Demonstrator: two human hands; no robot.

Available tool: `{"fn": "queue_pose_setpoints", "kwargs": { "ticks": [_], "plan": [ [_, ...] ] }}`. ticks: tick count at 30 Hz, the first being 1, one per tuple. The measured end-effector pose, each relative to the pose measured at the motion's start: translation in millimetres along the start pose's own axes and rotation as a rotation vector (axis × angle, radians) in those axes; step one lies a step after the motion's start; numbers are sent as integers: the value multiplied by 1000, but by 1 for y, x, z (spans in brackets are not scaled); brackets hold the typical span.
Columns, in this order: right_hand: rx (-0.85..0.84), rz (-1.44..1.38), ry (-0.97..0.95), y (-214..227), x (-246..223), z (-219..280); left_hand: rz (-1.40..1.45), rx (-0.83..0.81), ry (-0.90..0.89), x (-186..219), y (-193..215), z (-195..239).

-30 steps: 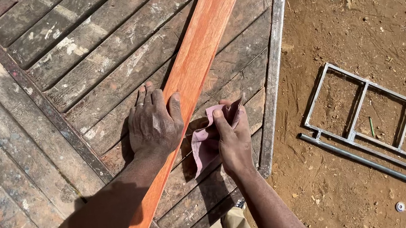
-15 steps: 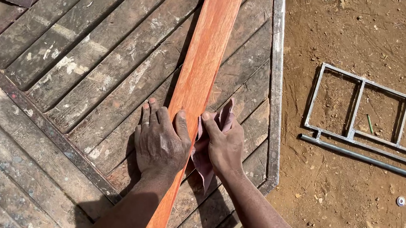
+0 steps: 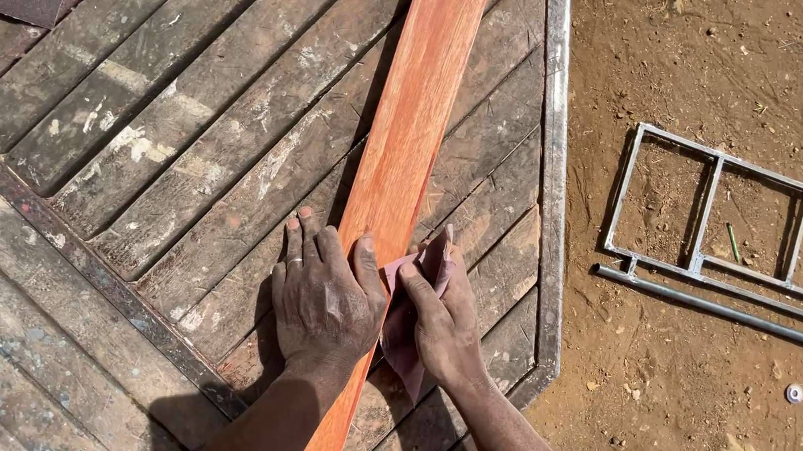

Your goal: Sand the wooden plank manually using sandpaper to achieve a smooth finish.

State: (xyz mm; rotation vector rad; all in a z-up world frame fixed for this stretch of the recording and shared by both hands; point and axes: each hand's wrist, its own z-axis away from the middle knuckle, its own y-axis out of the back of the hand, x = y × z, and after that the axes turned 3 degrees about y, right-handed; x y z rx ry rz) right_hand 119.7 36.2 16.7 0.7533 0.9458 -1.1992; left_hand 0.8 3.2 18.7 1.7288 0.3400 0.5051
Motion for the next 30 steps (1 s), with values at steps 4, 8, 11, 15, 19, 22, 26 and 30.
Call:
{"fn": "queue_pose_setpoints", "kwargs": {
  "ticks": [4,8,11,15,19,22,26,30],
  "plan": [
    [15,82,79,1,1,-3,-3,-8,1,1,0,-1],
    [88,159,-17,-1,-8,-5,-5,-15,17,0,-3,0],
    [142,173,10,0,-22,-27,-22,-16,4,0,-2,1],
    [190,212,78,-4,-34,-47,-26,-29,9,-2,1,5],
    [158,185,-58,-8,-41,-22,-27,-9,6,0,-5,-3],
    [150,222,-66,2,-16,-29,-25,-19,7,0,-3,1],
    [182,237,114,-5,-25,-59,-21,-7,-4,0,-5,1],
    [163,150,39,-14,-47,-27,-44,-22,9,-1,-5,-1]
  ]
}}
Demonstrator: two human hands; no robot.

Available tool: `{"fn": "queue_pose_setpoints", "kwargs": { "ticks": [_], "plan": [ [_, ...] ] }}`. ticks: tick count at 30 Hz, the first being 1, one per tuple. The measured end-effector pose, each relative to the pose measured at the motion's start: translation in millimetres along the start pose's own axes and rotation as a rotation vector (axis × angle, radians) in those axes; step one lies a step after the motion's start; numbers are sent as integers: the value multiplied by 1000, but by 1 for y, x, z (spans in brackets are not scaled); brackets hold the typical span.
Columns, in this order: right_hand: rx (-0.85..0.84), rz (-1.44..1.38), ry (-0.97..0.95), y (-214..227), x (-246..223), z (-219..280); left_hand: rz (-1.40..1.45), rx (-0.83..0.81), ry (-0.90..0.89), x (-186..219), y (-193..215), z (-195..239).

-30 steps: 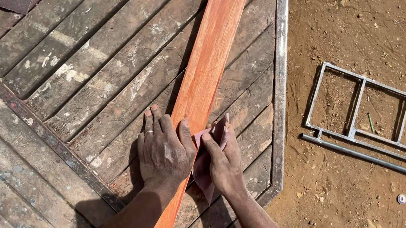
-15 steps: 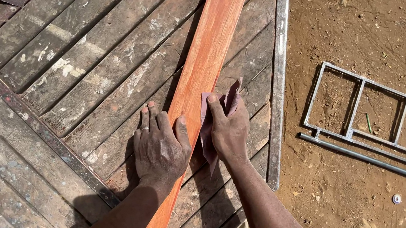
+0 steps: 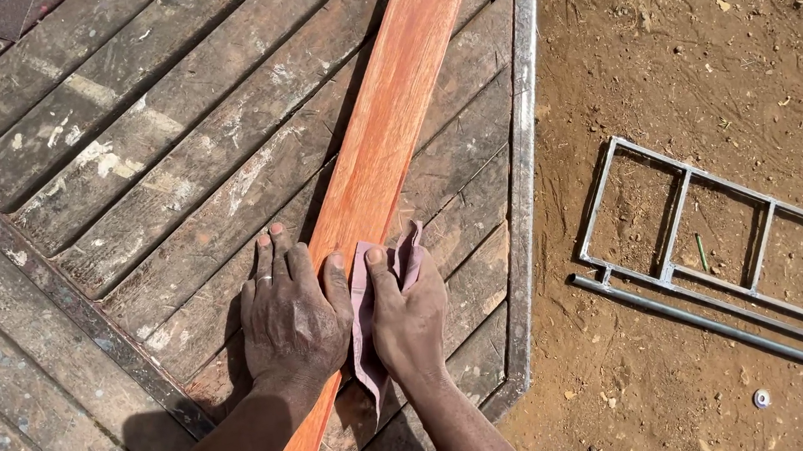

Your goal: Sand the wooden plank manually using sandpaper to achieve a smooth finish.

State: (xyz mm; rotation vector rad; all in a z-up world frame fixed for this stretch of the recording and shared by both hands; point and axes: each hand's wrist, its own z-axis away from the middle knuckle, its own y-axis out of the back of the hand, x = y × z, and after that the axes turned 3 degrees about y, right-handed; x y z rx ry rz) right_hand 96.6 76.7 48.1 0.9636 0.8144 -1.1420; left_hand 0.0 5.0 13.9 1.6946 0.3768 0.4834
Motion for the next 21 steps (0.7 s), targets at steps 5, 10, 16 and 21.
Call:
{"fn": "queue_pose_setpoints", "kwargs": {
  "ticks": [5,10,16,21],
  "plan": [
    [-37,-127,-98,-1,8,-10,1,15,-3,1,1,3],
    [8,-218,-145,-5,1,-1,-4,25,-13,0,6,4],
    [37,-232,-138,-7,22,-40,16,21,-3,1,2,1],
    [81,-288,-122,-5,-6,-25,32,47,-20,2,-1,0]
  ]
}}
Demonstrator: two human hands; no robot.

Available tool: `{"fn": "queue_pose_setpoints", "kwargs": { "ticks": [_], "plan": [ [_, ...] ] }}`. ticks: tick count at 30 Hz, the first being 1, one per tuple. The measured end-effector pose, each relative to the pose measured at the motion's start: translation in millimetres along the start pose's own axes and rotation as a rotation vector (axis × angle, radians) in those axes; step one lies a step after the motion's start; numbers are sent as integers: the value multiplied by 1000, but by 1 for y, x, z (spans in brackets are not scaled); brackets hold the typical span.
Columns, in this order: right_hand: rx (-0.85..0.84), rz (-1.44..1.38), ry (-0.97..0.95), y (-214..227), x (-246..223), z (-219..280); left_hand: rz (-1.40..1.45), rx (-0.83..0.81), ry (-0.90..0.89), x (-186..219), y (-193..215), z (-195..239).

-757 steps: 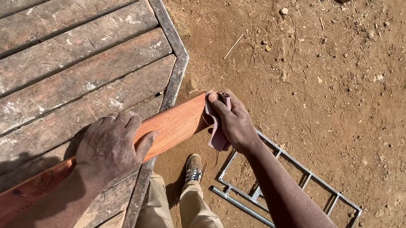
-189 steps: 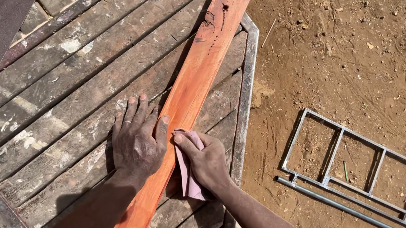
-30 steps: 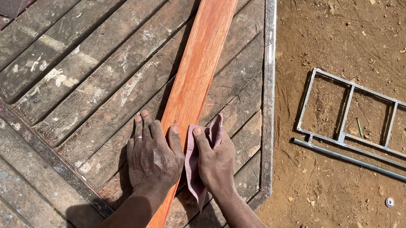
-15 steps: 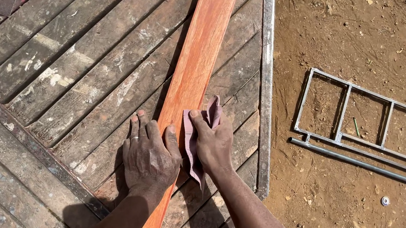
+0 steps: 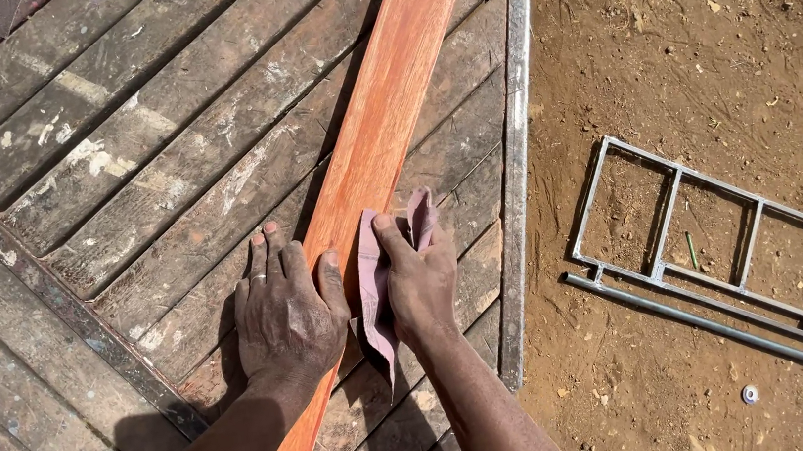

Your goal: Sand the wooden plank manually using sandpaper to achieve a smooth finish.

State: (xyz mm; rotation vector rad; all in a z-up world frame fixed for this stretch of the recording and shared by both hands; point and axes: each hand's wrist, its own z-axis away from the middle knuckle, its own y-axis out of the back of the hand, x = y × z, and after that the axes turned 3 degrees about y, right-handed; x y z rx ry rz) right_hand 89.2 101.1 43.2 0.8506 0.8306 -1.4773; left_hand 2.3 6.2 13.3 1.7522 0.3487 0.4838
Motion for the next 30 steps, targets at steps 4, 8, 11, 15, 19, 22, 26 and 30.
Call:
{"fn": "queue_pose_setpoints", "kwargs": {
  "ticks": [4,8,11,15,19,22,26,30],
  "plan": [
    [-26,115,-12,6,10,-18,-37,-2,18,-1,1,-2],
    [-13,144,153,-4,-12,-48,-31,-32,19,-2,4,1],
    [-39,104,-33,5,-10,-4,-40,-28,21,-4,2,3],
    [-62,186,-33,10,1,-29,-38,-11,26,-2,0,-3],
    [-57,112,93,9,18,-52,-4,-52,35,1,9,1],
    [-38,138,117,7,18,-67,-16,-12,24,2,4,-5],
    [-57,190,101,7,24,-61,-53,-16,28,-1,3,0],
    [-44,95,167,0,-14,-41,-25,-3,13,-6,1,5]
  ]
}}
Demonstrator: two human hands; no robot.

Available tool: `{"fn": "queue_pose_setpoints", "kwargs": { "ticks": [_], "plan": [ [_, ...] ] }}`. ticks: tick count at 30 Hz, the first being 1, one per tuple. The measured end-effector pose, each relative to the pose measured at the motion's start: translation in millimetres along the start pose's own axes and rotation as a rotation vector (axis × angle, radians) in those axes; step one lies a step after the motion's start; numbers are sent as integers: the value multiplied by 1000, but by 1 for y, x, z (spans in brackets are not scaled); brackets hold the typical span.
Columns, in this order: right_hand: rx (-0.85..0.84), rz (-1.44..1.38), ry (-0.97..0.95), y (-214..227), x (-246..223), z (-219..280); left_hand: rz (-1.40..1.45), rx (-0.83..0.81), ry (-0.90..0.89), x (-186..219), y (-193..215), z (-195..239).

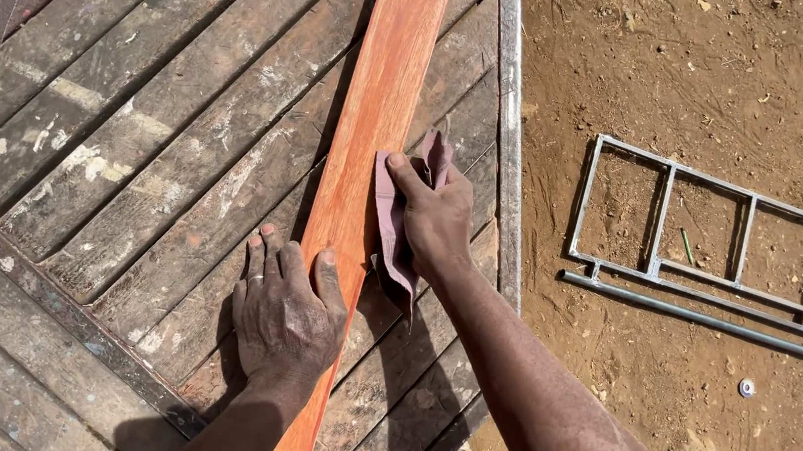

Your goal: Sand the wooden plank manually using sandpaper to achieve a smooth finish.

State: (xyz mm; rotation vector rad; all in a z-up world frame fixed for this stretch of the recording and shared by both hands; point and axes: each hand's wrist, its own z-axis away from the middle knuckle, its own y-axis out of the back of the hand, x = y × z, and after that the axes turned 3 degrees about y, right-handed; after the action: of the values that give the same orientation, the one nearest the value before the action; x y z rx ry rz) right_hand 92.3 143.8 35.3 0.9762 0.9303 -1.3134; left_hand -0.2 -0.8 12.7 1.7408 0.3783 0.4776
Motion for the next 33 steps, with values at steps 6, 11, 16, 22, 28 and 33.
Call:
{"fn": "queue_pose_setpoints", "kwargs": {
  "ticks": [6,11,16,22,28,33],
  "plan": [
    [-93,-31,-213,17,39,24,122,37,-4,-9,-10,-7],
    [-158,68,58,19,44,-4,454,-75,48,-17,-15,-10],
    [-282,93,-169,32,62,93,642,-170,75,-29,-23,-12],
    [-280,211,44,23,51,68,652,-203,81,-33,-21,-13],
    [-460,167,-43,42,57,139,656,-187,78,-31,-24,-12],
    [-320,370,87,29,48,81,647,-183,63,-30,-27,-11]
  ]
}}
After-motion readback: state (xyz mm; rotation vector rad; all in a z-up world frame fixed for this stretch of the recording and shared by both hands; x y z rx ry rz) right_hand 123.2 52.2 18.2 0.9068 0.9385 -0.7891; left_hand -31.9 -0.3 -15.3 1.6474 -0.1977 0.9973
